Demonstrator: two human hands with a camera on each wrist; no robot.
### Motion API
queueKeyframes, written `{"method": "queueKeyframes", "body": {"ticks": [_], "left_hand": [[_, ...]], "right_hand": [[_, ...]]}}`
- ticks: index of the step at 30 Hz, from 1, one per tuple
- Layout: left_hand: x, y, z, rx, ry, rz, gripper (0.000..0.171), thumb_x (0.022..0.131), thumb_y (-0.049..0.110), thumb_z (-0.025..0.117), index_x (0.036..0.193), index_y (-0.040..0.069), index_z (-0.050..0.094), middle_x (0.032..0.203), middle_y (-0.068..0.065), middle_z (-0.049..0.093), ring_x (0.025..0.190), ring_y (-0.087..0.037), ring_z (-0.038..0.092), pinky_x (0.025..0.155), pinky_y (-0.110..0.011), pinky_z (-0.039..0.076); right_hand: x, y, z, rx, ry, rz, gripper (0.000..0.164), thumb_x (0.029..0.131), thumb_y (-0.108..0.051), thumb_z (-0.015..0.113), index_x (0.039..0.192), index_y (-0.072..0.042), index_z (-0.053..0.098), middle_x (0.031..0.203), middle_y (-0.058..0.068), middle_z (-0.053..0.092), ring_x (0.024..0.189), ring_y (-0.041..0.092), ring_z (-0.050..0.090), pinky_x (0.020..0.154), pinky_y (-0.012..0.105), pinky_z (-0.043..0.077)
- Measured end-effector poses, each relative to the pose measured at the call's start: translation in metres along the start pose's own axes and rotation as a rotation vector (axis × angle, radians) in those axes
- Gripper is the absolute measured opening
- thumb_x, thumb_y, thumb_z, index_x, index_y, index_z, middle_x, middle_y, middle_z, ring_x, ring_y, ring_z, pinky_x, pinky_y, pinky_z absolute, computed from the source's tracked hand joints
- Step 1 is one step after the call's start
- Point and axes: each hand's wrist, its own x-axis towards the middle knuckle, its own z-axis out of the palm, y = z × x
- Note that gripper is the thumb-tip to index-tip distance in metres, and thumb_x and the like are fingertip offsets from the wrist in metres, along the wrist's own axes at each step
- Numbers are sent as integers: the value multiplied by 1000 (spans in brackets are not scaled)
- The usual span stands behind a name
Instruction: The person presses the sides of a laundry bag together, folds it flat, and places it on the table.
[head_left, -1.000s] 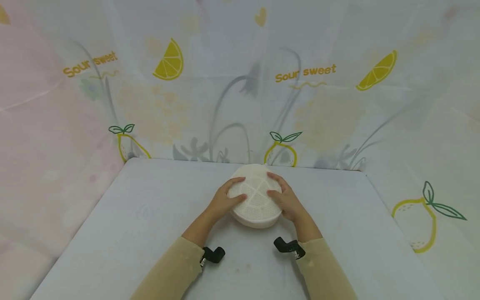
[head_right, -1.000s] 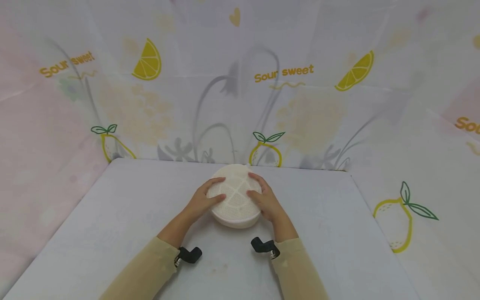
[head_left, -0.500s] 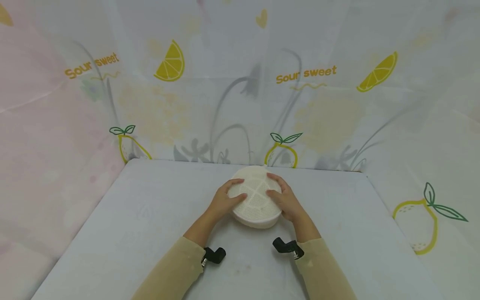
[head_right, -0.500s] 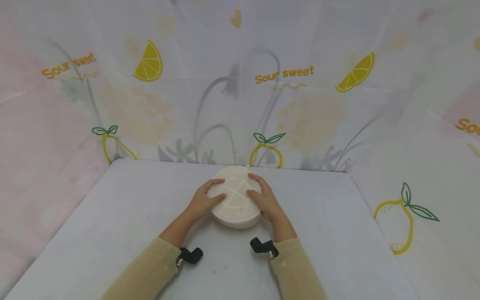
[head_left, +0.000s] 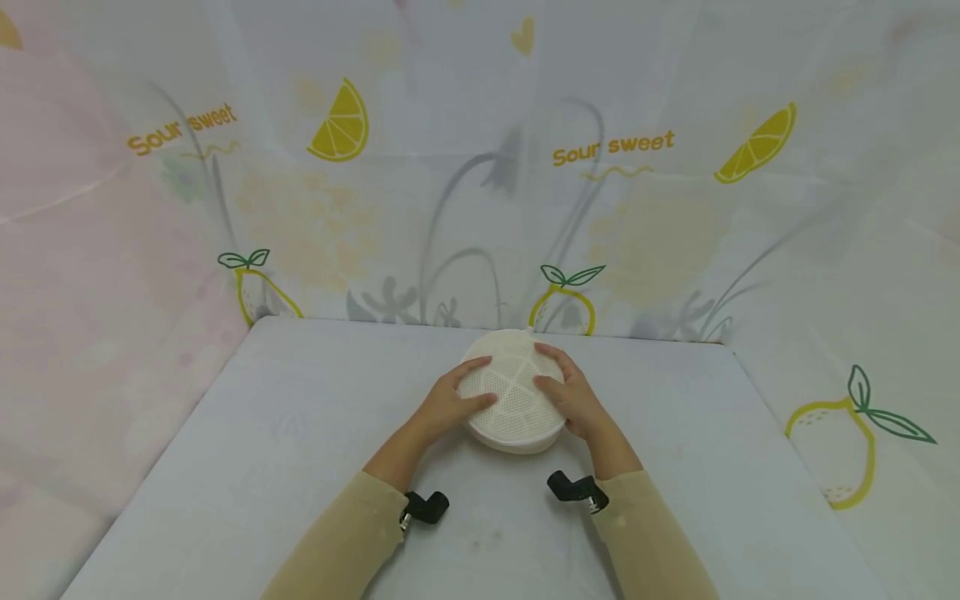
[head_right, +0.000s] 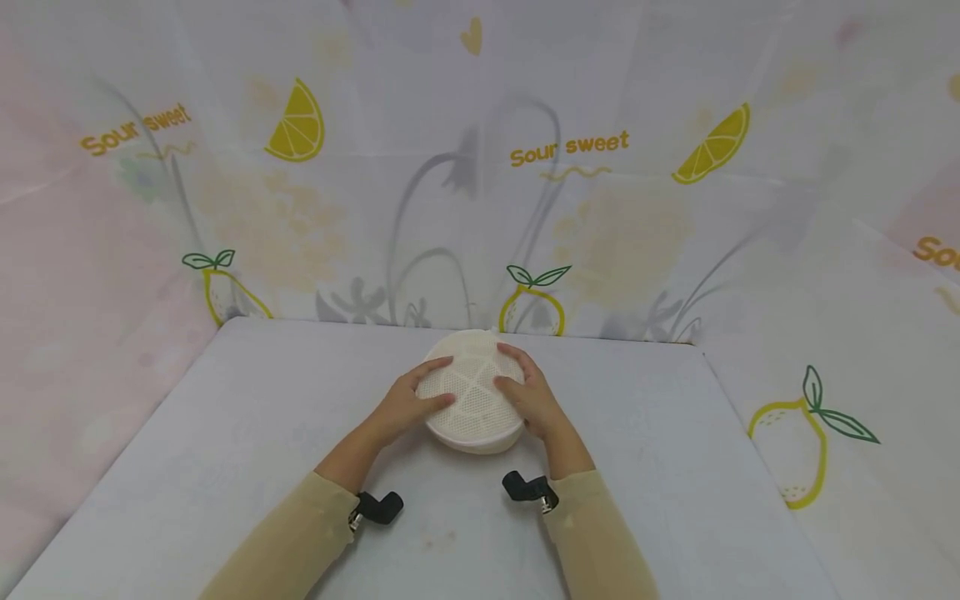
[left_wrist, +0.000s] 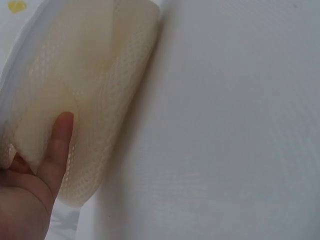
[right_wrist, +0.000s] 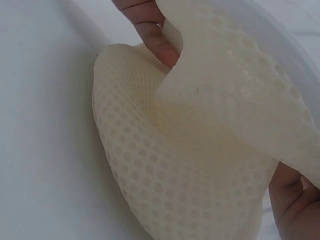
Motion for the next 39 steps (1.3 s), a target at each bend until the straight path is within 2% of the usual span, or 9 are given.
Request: {"method": "queueKeyframes", "body": {"ticks": [4,10,19,25,33,39], "left_hand": [[2,-1,0,21,25,-18,76,83,37,83,150,29,47,159,-8,37,148,-32,29,118,-53,24],[3,-2,3,-4,62,-8,84,83,42,81,154,25,41,161,-7,34,148,-32,27,119,-51,23],[2,-2,6,-47,128,-15,81,85,38,80,154,25,41,161,-8,33,149,-32,26,119,-50,22],[1,-2,3,-28,84,21,77,85,39,80,151,27,44,160,-8,34,149,-33,26,119,-53,22],[-3,-2,0,-91,25,16,66,82,32,84,141,27,56,158,-4,39,147,-30,29,117,-53,25],[-4,-3,-1,-86,-10,16,66,82,30,84,142,26,56,159,-7,37,148,-30,28,118,-54,23]], "right_hand": [[0,1,-2,8,-11,-9,58,100,-6,56,152,-23,39,156,12,31,104,20,58,77,28,55],[-2,3,-4,122,-37,-39,55,102,-6,54,153,-18,38,155,11,32,107,17,58,81,27,55],[-5,4,1,156,-79,-55,62,97,-4,63,153,-15,39,157,13,29,102,19,63,79,30,58],[-7,3,3,160,-63,-53,69,94,1,65,155,-16,37,157,12,30,108,19,60,83,29,57],[-6,0,1,155,-42,-41,74,92,6,63,156,-17,35,160,9,27,119,22,53,86,28,56],[-3,1,0,150,-21,-37,73,93,6,64,156,-18,36,161,7,28,115,20,56,85,28,56]]}}
